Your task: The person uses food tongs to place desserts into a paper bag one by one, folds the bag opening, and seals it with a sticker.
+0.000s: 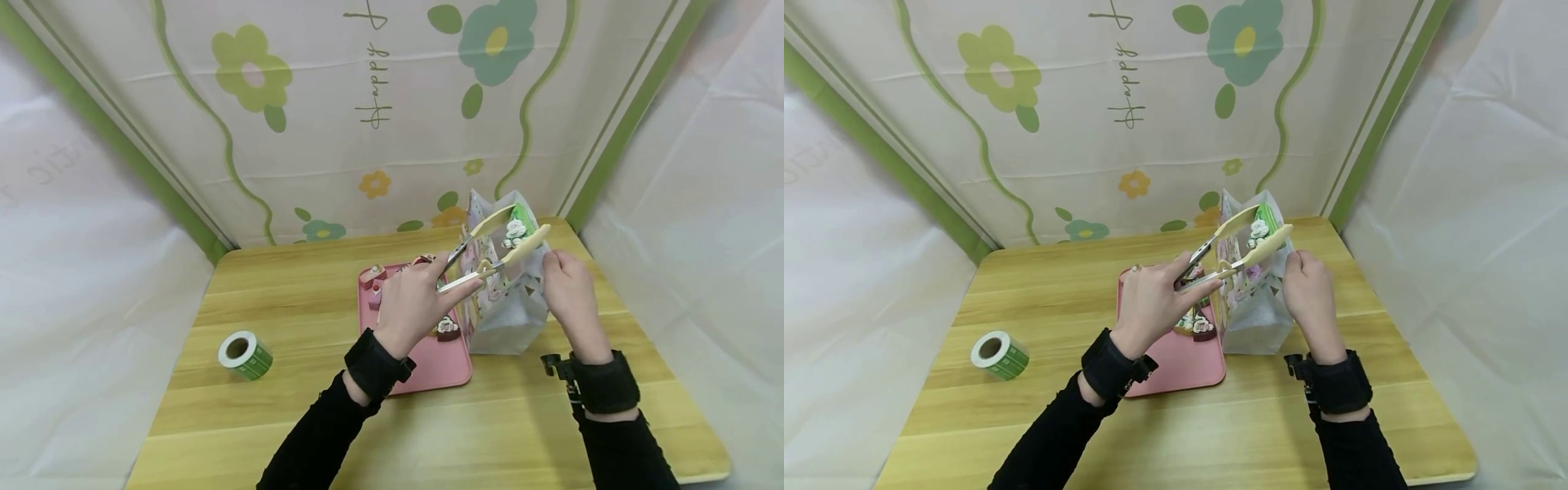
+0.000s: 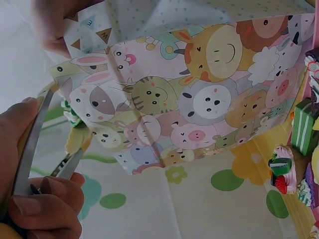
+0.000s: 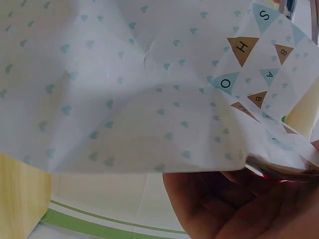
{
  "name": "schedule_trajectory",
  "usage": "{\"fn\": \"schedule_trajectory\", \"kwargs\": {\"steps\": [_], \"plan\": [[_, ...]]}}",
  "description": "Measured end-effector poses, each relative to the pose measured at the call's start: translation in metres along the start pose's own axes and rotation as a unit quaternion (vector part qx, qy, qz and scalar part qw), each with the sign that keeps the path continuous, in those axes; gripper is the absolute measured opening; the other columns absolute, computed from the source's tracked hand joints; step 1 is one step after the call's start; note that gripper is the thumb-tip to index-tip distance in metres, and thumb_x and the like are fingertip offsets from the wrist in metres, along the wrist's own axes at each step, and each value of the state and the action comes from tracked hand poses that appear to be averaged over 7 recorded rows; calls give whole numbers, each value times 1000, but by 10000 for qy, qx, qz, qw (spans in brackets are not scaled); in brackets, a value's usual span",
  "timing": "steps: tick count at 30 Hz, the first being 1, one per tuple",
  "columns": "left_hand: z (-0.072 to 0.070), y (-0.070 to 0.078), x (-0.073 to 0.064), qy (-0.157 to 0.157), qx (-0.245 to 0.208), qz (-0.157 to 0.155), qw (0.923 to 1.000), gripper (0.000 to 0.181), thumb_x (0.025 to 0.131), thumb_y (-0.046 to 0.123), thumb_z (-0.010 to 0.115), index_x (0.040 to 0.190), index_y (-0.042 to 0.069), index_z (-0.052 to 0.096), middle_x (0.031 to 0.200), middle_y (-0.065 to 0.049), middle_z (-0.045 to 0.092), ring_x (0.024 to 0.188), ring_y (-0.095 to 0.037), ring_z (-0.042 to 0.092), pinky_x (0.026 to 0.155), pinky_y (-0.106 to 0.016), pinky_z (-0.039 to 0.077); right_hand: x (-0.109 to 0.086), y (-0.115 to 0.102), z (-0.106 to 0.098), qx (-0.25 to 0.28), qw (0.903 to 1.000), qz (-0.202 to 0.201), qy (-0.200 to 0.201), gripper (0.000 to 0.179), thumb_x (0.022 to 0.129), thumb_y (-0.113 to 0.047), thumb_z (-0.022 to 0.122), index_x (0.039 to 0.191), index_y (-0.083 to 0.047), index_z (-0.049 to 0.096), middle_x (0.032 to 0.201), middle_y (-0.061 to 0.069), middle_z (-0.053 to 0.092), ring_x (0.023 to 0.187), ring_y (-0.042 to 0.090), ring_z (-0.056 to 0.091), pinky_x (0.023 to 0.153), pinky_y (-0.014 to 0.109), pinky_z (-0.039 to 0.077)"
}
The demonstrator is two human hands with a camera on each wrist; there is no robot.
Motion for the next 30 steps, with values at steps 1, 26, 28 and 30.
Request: {"fn": "schedule_trajectory", "kwargs": {"steps": [1,26,28,30], "plan": [[0,0,0,-21,52,-14,10000,53,87,66,51,102,16,59,53,6,26,40,-10,23,39,-24,16,0,0,0,-7,10000,-3,8,44,105,-33,23,78,-4,43,65,12,38,54,24,37,49,34,32],[-19,-6,-39,382,-630,-846,9937,60,82,71,53,114,20,59,54,9,31,43,-6,28,42,-26,20,-3,3,-4,-9,10000,-39,-18,44,104,-31,25,78,-2,44,67,12,40,57,26,38,51,35,33],[-22,-11,-50,447,-781,-940,9915,57,82,68,56,113,21,58,56,9,33,45,-5,29,43,-25,21,-4,4,-5,13,10000,-45,-52,45,104,-32,24,83,-1,49,71,14,42,61,27,41,54,36,34],[-24,-17,-61,493,-912,-1079,9887,48,83,65,59,102,21,56,59,9,33,46,-6,30,45,-25,22,-4,4,-7,4,10000,-68,-73,46,105,-32,23,91,1,53,77,16,45,66,28,43,58,37,35]]}}
Point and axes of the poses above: each hand's wrist, its own x-axis towards the middle knuckle, its own z-axis out of the palm, y = z × x, the point moved 2 cm from there along x, towards the middle knuckle
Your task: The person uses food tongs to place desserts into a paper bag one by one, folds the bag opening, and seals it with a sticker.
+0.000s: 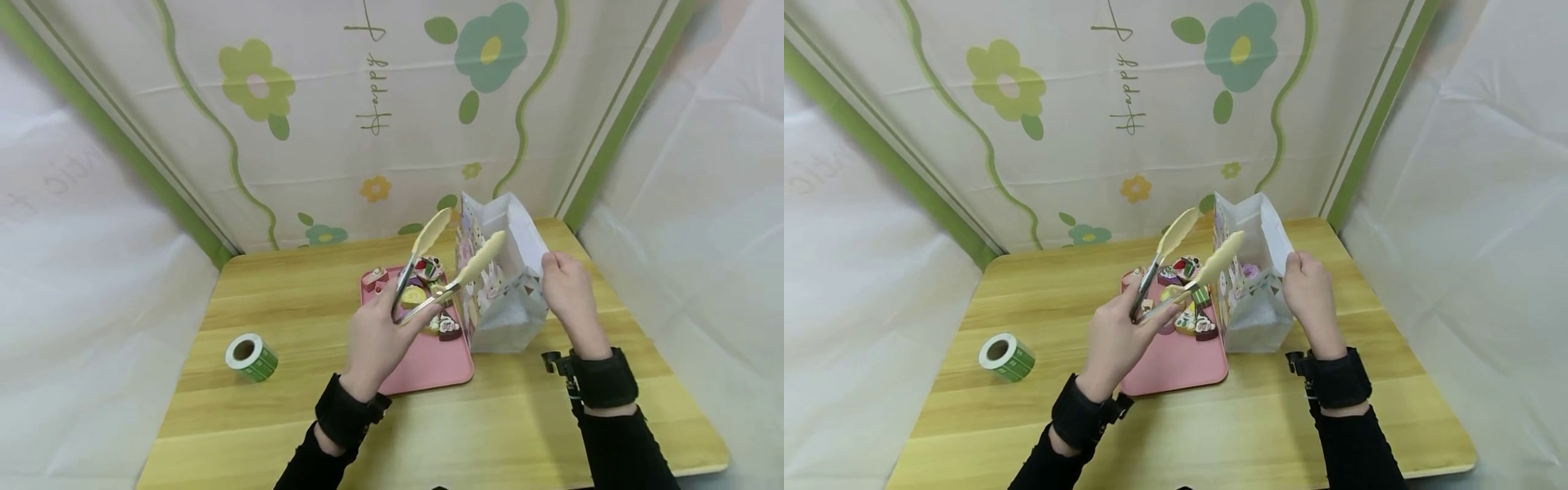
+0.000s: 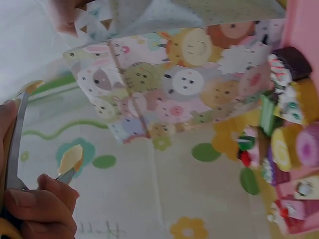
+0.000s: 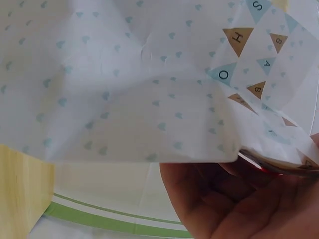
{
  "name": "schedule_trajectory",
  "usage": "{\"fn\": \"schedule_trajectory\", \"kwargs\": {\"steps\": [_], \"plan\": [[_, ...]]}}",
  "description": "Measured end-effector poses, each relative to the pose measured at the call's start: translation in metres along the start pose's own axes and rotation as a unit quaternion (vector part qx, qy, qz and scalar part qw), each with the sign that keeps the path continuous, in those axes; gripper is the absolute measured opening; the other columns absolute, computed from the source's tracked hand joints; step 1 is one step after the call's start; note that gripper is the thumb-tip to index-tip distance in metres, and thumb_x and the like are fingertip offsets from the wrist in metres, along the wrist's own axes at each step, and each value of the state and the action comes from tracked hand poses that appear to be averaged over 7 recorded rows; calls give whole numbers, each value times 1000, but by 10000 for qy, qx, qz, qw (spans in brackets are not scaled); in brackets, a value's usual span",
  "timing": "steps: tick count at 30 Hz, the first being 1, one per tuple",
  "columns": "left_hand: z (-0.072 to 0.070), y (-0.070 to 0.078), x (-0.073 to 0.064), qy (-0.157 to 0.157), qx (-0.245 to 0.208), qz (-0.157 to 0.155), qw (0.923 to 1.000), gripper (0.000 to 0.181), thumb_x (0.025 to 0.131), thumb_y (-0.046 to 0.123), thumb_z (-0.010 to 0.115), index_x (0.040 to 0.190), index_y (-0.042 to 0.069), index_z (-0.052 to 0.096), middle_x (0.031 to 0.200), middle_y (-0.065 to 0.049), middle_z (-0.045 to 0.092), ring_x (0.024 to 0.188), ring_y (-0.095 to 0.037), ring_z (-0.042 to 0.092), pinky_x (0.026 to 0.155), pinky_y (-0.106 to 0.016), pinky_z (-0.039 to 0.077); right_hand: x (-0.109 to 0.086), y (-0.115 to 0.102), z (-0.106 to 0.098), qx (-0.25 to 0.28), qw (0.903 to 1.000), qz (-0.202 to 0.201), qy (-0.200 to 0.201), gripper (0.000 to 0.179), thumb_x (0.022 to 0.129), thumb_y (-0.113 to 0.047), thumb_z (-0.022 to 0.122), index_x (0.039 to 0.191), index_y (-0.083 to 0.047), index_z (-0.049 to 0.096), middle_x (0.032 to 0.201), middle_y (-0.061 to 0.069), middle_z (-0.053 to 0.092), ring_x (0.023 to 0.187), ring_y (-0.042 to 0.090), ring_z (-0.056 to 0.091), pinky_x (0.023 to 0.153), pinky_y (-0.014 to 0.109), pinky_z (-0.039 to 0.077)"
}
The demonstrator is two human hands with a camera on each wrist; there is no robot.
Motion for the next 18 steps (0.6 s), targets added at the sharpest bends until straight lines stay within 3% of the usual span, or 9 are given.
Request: {"fn": "schedule_trajectory", "kwargs": {"steps": [2,7,13,18], "plan": [[-3,-11,-9,4,-68,-215,9997,44,82,62,62,95,21,54,60,8,34,47,-7,30,46,-25,23,0,0,-1,18,10000,-5,-49,48,105,-32,23,98,3,55,83,18,49,72,30,45,61,38,36],[-5,-35,-28,-98,2,-886,9960,43,84,59,63,94,18,53,63,8,40,49,-8,34,45,-26,27,-1,0,-1,65,9999,-9,-158,51,105,-30,23,115,8,55,101,23,55,82,32,49,66,40,38],[-7,-61,-46,-172,173,-1519,9881,45,87,61,56,96,17,52,72,6,46,52,-12,39,45,-28,31,-2,2,-1,74,9998,26,-198,53,105,-31,22,117,9,54,104,25,54,82,33,49,65,39,38],[-11,-78,-61,-410,442,-2080,9763,59,86,69,50,107,14,53,74,4,46,53,-13,42,46,-29,32,-2,1,-2,94,9998,-19,-171,52,105,-30,22,116,10,54,105,26,54,84,34,50,66,40,39]]}}
Point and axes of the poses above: each hand's wrist, its own x-axis towards the middle knuckle, its own z-axis out of the palm, y = z × x, the point moved 2 cm from there along x, towards the middle knuckle
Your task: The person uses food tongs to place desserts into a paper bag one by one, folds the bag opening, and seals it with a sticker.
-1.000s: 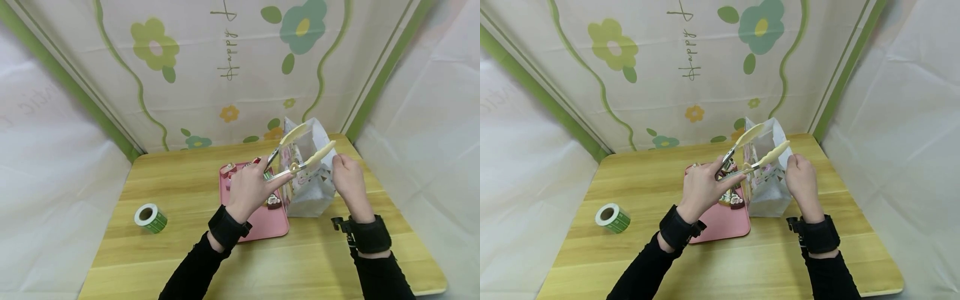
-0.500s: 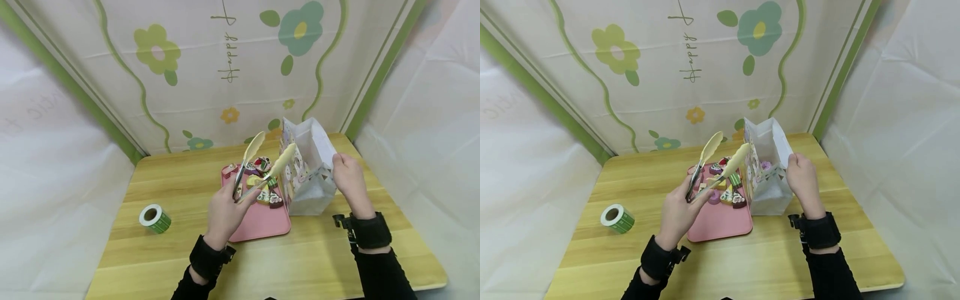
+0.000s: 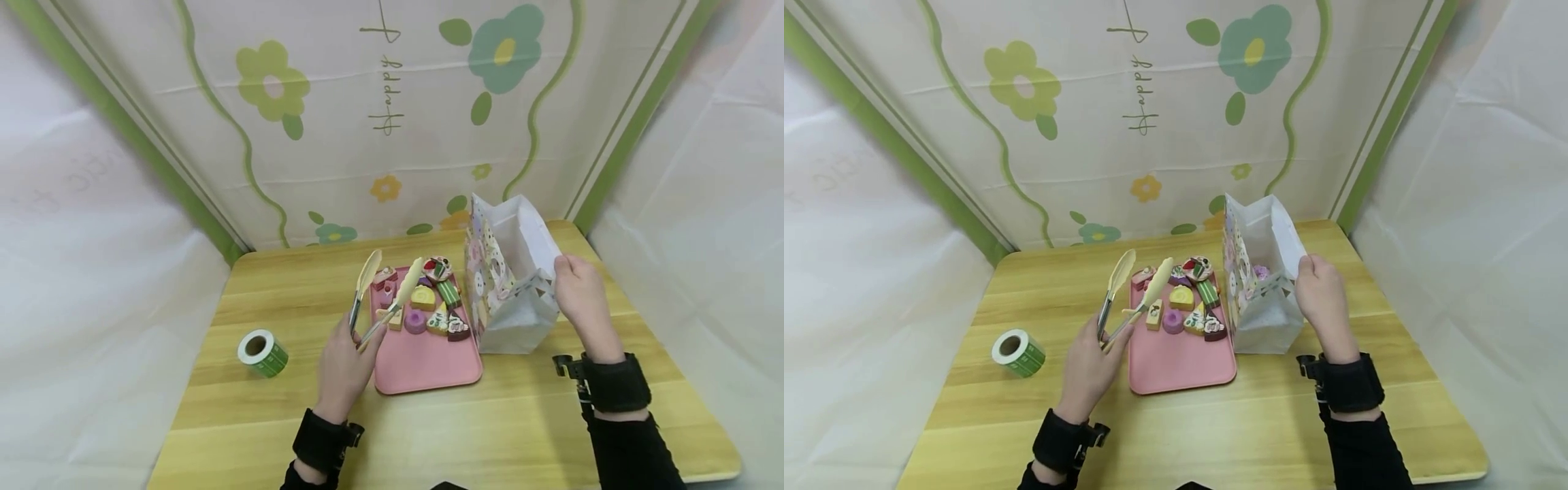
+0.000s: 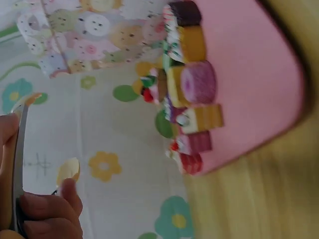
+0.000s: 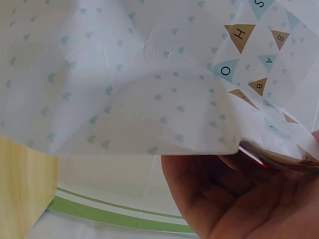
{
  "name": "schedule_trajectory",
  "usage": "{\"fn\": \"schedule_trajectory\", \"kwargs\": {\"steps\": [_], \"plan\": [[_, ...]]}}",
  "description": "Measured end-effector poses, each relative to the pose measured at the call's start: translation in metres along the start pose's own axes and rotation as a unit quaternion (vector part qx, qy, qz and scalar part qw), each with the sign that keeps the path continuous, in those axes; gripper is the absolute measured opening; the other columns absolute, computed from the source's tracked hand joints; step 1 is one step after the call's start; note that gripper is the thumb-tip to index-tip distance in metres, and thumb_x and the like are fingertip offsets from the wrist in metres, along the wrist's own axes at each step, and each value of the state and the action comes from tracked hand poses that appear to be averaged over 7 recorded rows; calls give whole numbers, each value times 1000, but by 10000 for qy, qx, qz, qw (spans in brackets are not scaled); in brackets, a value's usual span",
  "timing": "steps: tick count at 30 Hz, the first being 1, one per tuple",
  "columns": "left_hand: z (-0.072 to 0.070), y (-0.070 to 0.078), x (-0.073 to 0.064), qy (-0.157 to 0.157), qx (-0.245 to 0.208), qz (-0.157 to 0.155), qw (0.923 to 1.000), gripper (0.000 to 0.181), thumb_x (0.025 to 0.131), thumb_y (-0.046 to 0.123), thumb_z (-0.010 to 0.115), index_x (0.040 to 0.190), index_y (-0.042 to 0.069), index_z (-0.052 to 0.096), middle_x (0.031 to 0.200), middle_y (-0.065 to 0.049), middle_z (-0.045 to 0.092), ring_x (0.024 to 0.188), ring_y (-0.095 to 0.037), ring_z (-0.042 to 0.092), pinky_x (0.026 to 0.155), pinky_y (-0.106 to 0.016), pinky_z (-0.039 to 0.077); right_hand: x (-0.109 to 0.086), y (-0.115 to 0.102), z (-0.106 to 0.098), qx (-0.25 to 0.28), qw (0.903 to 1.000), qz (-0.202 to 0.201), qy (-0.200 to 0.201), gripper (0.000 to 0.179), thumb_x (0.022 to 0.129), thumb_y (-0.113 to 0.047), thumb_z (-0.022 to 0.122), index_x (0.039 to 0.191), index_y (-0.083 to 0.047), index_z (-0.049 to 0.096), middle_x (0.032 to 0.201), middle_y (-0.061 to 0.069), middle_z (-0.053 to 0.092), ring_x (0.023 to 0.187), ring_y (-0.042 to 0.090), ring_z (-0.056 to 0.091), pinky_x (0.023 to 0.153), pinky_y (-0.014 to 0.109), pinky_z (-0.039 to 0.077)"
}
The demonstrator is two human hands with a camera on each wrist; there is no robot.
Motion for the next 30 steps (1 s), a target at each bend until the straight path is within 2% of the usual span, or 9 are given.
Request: {"fn": "schedule_trajectory", "kwargs": {"steps": [4,8,10,13,18,20,24,28,30], "plan": [[4,-13,-10,-175,88,-487,9986,67,83,74,46,108,12,53,67,-1,43,50,-16,41,45,-31,31,-1,0,-1,49,10000,11,-36,53,105,-30,22,119,10,53,109,28,54,88,35,51,68,40,39],[12,-21,-21,-387,187,-981,9942,81,81,77,46,115,4,53,67,-4,44,52,-18,43,45,-31,31,-1,0,-2,67,9999,31,-77,55,105,-31,21,121,10,52,111,28,53,89,36,50,68,41,39],[15,-23,-25,-466,282,-1125,9922,88,79,78,47,119,0,52,68,-4,45,54,-18,45,46,-31,33,-1,1,-2,52,10000,10,-73,54,105,-32,21,119,10,53,110,27,53,88,35,49,68,41,38],[21,-28,-30,-489,463,-1189,9906,90,77,80,47,118,0,53,70,-5,48,55,-18,47,46,-31,34,-1,1,-2,17,10000,-15,-70,53,105,-32,21,115,9,54,104,25,52,84,34,48,66,40,37],[29,-36,-36,-426,952,-1014,9894,94,78,78,49,129,0,53,77,-8,54,58,-19,49,47,-31,35,-1,3,-2,-57,9999,47,-138,53,105,-33,20,112,7,54,97,22,51,79,31,46,62,39,36],[32,-39,-38,-367,1170,-894,9884,93,79,77,50,132,1,52,78,-10,56,57,-19,50,45,-31,35,-1,3,-2,-52,9998,82,-168,54,105,-33,20,115,8,54,101,23,51,81,32,46,64,39,37],[38,-41,-41,-132,1480,-544,9874,85,82,73,51,129,3,57,73,-11,55,50,-19,47,41,-30,31,-1,3,-3,-36,9997,81,-210,56,105,-33,20,121,9,52,107,26,52,87,35,48,68,41,38],[43,-42,-45,171,1575,-182,9872,74,84,65,58,123,2,61,68,-10,54,42,-15,38,38,-28,27,-2,2,-3,-19,9997,48,-231,56,105,-32,20,124,10,51,114,27,51,94,37,48,74,45,37],[44,-42,-47,261,1565,-97,9873,72,84,62,60,122,1,62,67,-9,54,41,-13,35,37,-27,25,-3,1,-3,11,9997,50,-245,55,105,-32,20,122,10,51,114,27,51,94,37,47,74,45,37]]}}
Point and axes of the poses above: each hand's wrist, its own x-axis towards the middle knuckle, its own z-axis out of the palm, y = z × x, the point moved 2 cm from there along x, towards the middle knuckle
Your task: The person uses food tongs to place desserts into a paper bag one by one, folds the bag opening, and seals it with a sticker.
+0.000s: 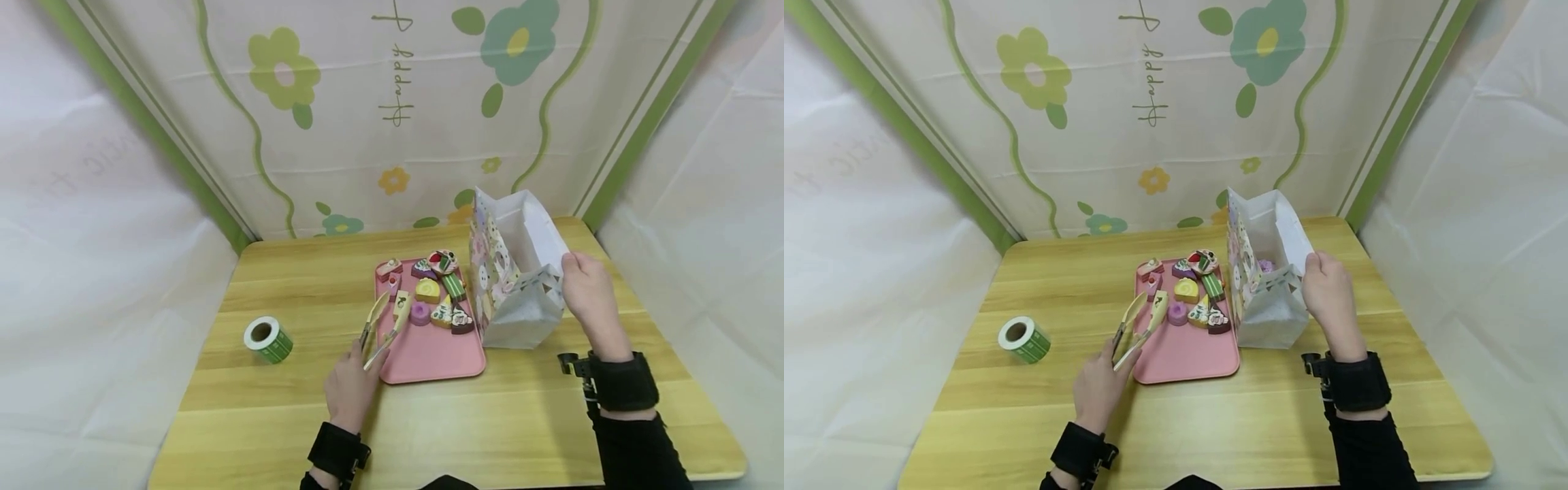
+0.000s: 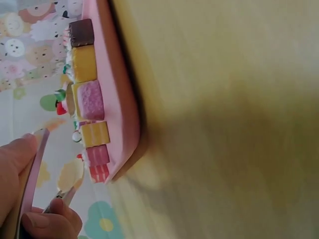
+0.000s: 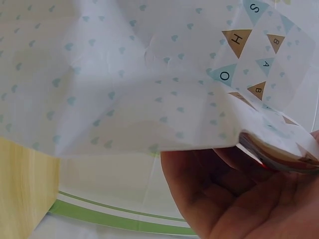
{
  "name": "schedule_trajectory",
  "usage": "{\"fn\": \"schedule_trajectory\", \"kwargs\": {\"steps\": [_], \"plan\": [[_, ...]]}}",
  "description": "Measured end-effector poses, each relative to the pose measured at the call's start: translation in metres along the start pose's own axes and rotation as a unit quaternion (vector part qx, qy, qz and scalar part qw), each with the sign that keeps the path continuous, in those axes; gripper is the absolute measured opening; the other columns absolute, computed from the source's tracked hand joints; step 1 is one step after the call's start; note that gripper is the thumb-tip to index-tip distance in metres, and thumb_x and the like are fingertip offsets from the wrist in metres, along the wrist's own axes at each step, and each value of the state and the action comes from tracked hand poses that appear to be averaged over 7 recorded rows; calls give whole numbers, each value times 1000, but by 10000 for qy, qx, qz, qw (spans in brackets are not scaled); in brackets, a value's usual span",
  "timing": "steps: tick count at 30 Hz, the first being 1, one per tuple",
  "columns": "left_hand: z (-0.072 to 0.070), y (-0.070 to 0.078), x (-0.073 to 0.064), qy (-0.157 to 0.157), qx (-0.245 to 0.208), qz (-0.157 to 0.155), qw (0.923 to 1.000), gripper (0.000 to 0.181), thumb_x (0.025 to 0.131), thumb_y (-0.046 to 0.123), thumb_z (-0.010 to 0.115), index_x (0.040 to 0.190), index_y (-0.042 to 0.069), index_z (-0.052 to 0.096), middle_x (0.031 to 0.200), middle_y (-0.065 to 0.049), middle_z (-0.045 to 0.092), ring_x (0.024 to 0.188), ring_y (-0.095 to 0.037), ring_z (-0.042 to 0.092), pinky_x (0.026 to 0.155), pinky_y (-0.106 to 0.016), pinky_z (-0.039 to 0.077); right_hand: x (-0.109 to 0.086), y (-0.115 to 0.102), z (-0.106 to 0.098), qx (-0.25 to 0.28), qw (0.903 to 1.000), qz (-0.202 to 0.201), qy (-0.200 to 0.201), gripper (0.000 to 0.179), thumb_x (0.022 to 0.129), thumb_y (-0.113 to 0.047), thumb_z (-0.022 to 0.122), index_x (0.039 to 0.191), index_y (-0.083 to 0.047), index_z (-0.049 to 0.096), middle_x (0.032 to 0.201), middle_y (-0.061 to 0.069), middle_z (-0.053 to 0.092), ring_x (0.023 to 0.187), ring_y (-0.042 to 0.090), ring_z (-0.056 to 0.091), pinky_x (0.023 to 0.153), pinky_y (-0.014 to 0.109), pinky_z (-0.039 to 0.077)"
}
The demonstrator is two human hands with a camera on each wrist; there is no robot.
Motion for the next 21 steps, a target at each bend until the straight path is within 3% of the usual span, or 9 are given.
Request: {"fn": "schedule_trajectory", "kwargs": {"steps": [7,12,21], "plan": [[4,0,-5,83,-13,10,10000,64,85,57,62,119,2,64,65,-6,51,41,-11,34,36,-26,25,0,0,1,99,10000,-3,-6,56,105,-33,20,122,10,52,114,27,50,94,37,46,74,44,36],[7,-2,-10,49,87,-76,9999,61,85,54,64,117,3,65,71,-10,58,43,-12,37,37,-26,27,1,3,1,286,9996,57,-57,57,105,-32,20,125,12,49,113,28,50,95,36,47,74,43,38],[12,-1,-13,-99,361,-46,9993,60,83,53,67,118,5,65,75,-12,60,41,-10,36,35,-24,26,1,6,1,400,9991,81,-125,58,105,-33,20,130,13,45,121,31,48,105,41,46,85,53,36]]}}
Point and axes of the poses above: each hand's wrist, its own x-axis towards the middle knuckle, its own z-axis out of the palm, y = z × x, the point moved 2 cm from there along x, towards the middle knuckle
